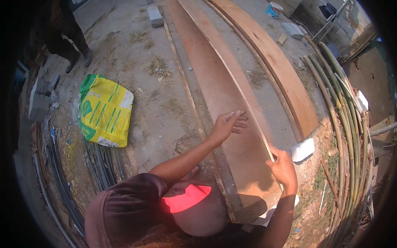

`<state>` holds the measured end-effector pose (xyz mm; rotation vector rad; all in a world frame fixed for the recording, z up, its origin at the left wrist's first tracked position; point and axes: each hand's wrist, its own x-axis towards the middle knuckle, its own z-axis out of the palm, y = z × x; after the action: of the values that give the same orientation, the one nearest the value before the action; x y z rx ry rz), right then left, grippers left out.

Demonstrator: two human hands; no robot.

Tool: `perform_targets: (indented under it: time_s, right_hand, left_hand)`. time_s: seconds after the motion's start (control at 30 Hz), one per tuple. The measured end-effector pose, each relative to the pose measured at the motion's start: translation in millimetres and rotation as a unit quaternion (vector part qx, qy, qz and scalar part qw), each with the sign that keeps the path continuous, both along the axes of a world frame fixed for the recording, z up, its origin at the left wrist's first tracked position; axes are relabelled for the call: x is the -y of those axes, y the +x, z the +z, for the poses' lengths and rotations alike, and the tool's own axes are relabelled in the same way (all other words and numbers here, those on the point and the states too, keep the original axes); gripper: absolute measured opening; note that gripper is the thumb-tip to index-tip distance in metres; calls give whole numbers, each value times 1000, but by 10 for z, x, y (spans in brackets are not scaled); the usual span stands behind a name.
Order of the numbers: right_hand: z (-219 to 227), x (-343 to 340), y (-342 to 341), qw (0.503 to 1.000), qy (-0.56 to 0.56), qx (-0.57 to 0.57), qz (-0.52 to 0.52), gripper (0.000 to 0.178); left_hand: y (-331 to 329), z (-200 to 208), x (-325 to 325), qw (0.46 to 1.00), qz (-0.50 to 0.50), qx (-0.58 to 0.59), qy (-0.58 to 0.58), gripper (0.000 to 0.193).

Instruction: The person saws a small piece of wood using a hand saw, then picks up a long wooden strip, places it across two boards, and uses the hand saw to cut a notch into it.

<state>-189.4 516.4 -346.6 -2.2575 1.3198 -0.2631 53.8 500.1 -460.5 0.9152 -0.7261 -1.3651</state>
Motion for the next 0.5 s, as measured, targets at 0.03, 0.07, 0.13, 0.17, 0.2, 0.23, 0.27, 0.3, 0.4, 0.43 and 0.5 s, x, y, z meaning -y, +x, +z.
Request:
perform_targets:
  time_s: [0.03, 0.07, 0.13, 0.17, 0.2, 0.23, 0.27, 0.3, 0.4, 0.43, 0.5]
  right_hand:
    - [-3, 69, -148, 1000, -1, -2, -1, 49]
    - [172, 142, -102, 986, 153, 18, -65, 46]
    - [161, 276, -122, 934, 331, 76, -107, 38]
    - [111, 329, -220, 936, 327, 71, -110, 38]
    - [62, 368, -339, 932, 329, 90, -124, 38]
    - [8, 412, -424, 927, 332, 110, -134, 38]
    - [-17, 453, -487, 928, 330, 108, -135, 38]
    - [-72, 462, -540, 926, 321, 129, -150, 38]
    - [-334, 521, -716, 917, 291, 190, -195, 37]
    - [-415, 570, -640, 909, 273, 233, -211, 35]
    - [-522, 610, -449, 903, 240, 257, -246, 22]
  left_hand:
    - [-55, -94, 39, 999, 3, -6, 36, 58]
    - [-79, -253, 57, 997, 9, -11, 75, 60]
    - [-56, -720, 29, 989, 38, 18, 144, 64]
    - [-120, -925, 38, 976, 54, 37, 206, 68]
    - [-203, -1072, 33, 978, 50, 31, 203, 68]
    - [-238, -1172, 6, 965, 20, 27, 259, 75]
    - [-279, -1266, 8, 958, 3, 24, 287, 78]
    - [-286, -1343, -7, 948, -14, 24, 316, 81]
    - [-338, -1576, 2, 951, -38, -3, 307, 89]
    - [-257, -1708, 12, 953, 1, 2, 303, 90]
    - [-135, -1870, 37, 954, 46, 7, 296, 91]
